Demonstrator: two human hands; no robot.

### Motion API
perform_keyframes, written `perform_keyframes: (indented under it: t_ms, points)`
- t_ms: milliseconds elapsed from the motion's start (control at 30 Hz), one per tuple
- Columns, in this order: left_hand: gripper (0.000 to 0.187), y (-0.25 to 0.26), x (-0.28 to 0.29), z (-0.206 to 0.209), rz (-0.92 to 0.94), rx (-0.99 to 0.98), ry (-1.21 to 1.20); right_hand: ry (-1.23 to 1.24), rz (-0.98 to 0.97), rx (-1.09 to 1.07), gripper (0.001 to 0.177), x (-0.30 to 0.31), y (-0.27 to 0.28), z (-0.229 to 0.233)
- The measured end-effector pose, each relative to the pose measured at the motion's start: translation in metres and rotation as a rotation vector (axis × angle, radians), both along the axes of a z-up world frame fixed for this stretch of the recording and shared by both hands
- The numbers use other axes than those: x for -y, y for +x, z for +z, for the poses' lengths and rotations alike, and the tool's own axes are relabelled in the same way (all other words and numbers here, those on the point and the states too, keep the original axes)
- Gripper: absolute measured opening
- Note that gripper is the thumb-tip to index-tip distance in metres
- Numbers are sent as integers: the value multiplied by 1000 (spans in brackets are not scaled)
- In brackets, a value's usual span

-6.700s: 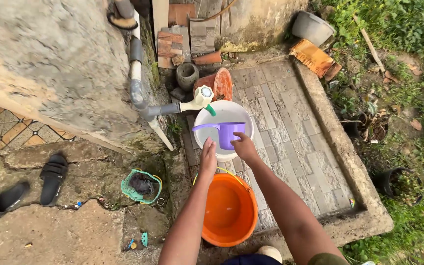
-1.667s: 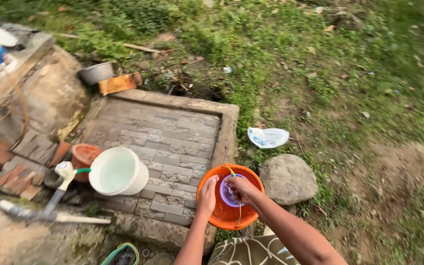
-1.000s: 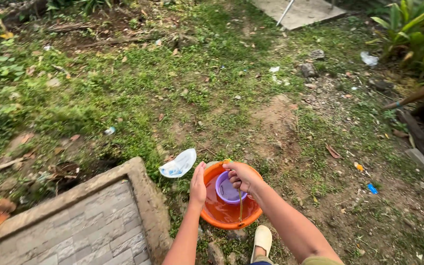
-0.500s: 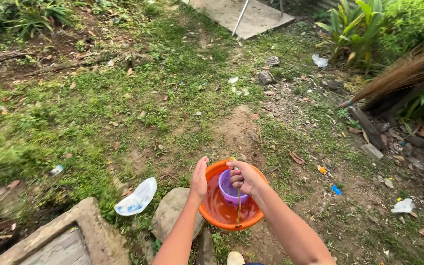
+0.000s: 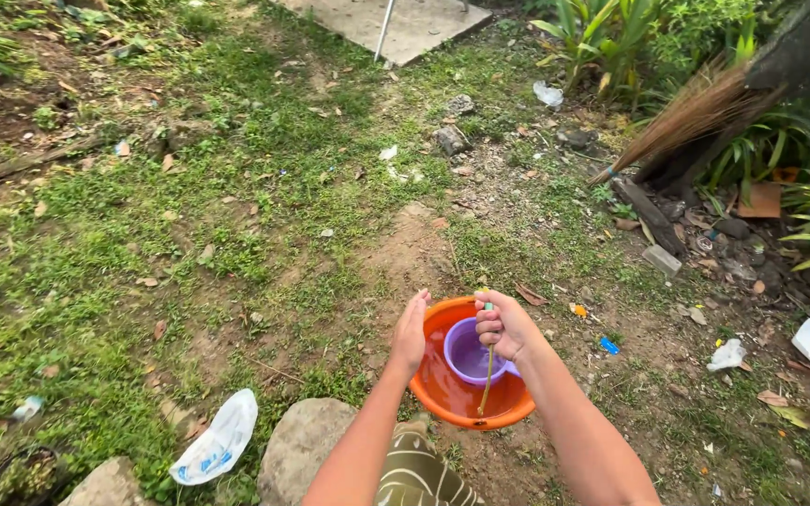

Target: Watering various green plants in a backyard using a small cup and buckets of water.

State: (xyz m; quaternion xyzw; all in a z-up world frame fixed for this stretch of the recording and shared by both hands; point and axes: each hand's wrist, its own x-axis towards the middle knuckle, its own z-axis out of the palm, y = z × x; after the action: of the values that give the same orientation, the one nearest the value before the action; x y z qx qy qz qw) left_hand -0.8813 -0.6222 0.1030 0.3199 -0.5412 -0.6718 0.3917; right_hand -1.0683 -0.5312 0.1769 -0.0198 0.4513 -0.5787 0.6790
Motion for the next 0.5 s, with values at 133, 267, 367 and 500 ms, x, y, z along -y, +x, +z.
perform_keyframes:
  t_ms: [133,267,367,500]
  points:
    - [52,-42,46,-8,-28,130,-142,11,-65,13,20,32,-46,-20]
    - [52,-106,112,-44,-103,-2,-85,53,-152,23,21,75,-98,-46]
    - [53,-156,170,-67,-165,-15,-71,63,-215,20,22,116,-136,-64]
    - [54,-198,246,-42,-217,61,-42,161,-243,19,25,180,-186,-76]
